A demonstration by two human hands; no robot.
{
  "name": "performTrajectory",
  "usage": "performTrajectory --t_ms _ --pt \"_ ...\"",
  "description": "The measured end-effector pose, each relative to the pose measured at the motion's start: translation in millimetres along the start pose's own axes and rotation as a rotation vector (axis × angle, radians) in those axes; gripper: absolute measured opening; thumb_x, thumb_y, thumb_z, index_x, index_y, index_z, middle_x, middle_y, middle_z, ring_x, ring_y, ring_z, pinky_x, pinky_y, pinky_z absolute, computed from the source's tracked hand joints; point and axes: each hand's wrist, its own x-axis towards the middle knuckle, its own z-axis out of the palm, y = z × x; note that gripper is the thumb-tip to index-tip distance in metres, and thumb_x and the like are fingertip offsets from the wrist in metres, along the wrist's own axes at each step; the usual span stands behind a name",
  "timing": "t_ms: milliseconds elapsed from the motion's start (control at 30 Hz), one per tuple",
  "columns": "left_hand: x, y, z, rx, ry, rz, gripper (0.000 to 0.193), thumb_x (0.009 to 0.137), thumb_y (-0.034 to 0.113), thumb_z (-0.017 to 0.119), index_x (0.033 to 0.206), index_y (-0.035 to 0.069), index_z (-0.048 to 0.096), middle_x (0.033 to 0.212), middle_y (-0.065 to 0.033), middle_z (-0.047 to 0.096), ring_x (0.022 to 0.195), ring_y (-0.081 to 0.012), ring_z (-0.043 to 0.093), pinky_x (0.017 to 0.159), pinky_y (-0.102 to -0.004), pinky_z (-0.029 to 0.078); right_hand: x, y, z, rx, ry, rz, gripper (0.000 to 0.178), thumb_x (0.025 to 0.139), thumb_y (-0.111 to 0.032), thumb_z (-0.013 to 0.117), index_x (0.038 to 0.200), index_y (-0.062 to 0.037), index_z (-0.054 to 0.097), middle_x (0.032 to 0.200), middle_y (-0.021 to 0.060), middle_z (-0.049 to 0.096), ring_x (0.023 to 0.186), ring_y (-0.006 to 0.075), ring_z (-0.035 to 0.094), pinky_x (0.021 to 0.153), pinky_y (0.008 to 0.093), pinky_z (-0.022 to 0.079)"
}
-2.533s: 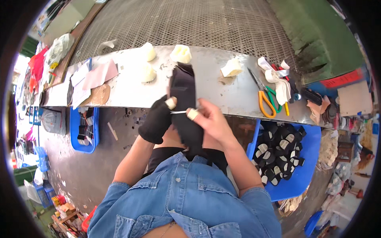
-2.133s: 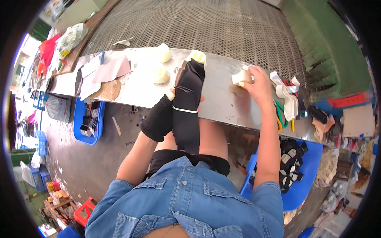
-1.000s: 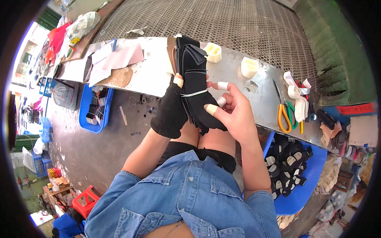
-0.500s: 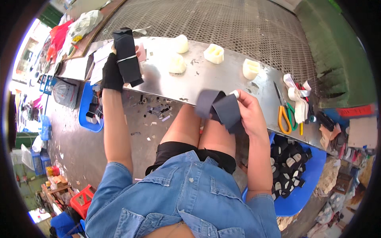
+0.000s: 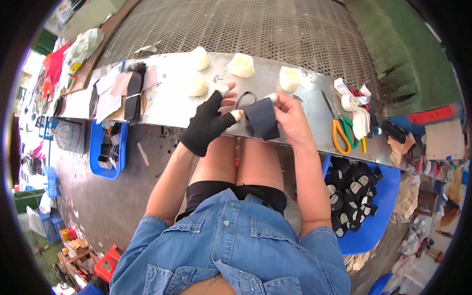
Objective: The person is manually assembling shoe components by inserting foam pieces into outer fabric shells.
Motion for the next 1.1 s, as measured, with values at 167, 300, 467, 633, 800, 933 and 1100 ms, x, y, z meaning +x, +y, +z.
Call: performTrajectory --t_ms 167,300,467,633,800,933,1100 --pt "13 -2 -2 -0.409 -0.071 -0.284 0.038 0.084 0.003 0.066 0.122 0.004 0.060 0.079 0.0020 0.057 0.070 -0.0061 0.056 0.061 -0.0214 0.046 -10 -22 -43 -0.154 0.050 -0.085 0.010 0.087 0.001 0.057 0.092 -0.0028 0.066 0.084 -0.0044 0.064 0.077 0.0029 0.056 0.070 0.0199 0.044" --pt "15 4 5 -0.363 -0.062 -0.411 0.028 0.086 0.003 0.061 0.114 0.004 0.064 0.078 0.0015 0.059 0.067 -0.0070 0.057 0.059 -0.0223 0.047 -14 -34 -117 -0.556 0.356 -0.033 0.018 0.079 0.001 0.057 0.096 -0.0002 0.063 0.078 -0.0009 0.062 0.071 0.0034 0.051 0.062 0.0217 0.041" --pt "18 5 10 -0.447 -0.020 -0.428 0.021 0.087 0.009 0.060 0.106 0.003 0.067 0.093 -0.0049 0.068 0.079 -0.0117 0.066 0.069 -0.0250 0.052 -27 -56 -122 -1.535 0.637 -0.546 0.028 0.082 -0.009 0.063 0.109 -0.0012 0.063 0.080 0.0136 0.065 0.063 0.0240 0.061 0.062 0.0359 0.048" --pt "15 21 14 -0.518 0.024 -0.357 0.018 0.086 0.008 0.061 0.102 0.002 0.067 0.089 -0.0027 0.065 0.078 -0.0093 0.061 0.068 -0.0246 0.050 -31 -42 -19 -0.611 0.136 -0.009 0.023 0.086 -0.012 0.067 0.106 -0.0011 0.067 0.090 0.0022 0.067 0.085 0.0071 0.060 0.073 0.0235 0.049" --pt "6 8 5 -0.358 0.077 -0.261 0.024 0.081 -0.003 0.060 0.102 0.003 0.069 0.089 -0.0025 0.064 0.080 -0.0112 0.059 0.072 -0.0258 0.049 -30 -6 18 0.009 -0.121 0.026 0.010 0.089 -0.007 0.065 0.097 -0.0014 0.063 0.089 -0.0011 0.064 0.081 0.0060 0.059 0.073 0.0227 0.048" --pt "-3 19 -7 0.313 0.383 0.244 0.025 0.077 -0.005 0.063 0.100 0.004 0.066 0.094 -0.0094 0.061 0.086 -0.0216 0.062 0.077 -0.0321 0.049 -39 -21 18 0.157 -0.002 0.015 0.010 0.091 -0.005 0.061 0.100 -0.0013 0.059 0.091 0.0017 0.066 0.084 0.0071 0.061 0.075 0.0225 0.050" --pt "-31 22 -10 -0.303 -0.158 -0.227 0.035 0.088 0.027 0.064 0.108 -0.001 0.060 0.101 -0.0099 0.064 0.085 -0.0176 0.062 0.078 -0.0309 0.049 -43 -15 38 0.070 0.271 -0.256 0.016 0.088 0.003 0.063 0.103 -0.0005 0.057 0.097 0.0037 0.066 0.088 0.0087 0.062 0.079 0.0241 0.051"
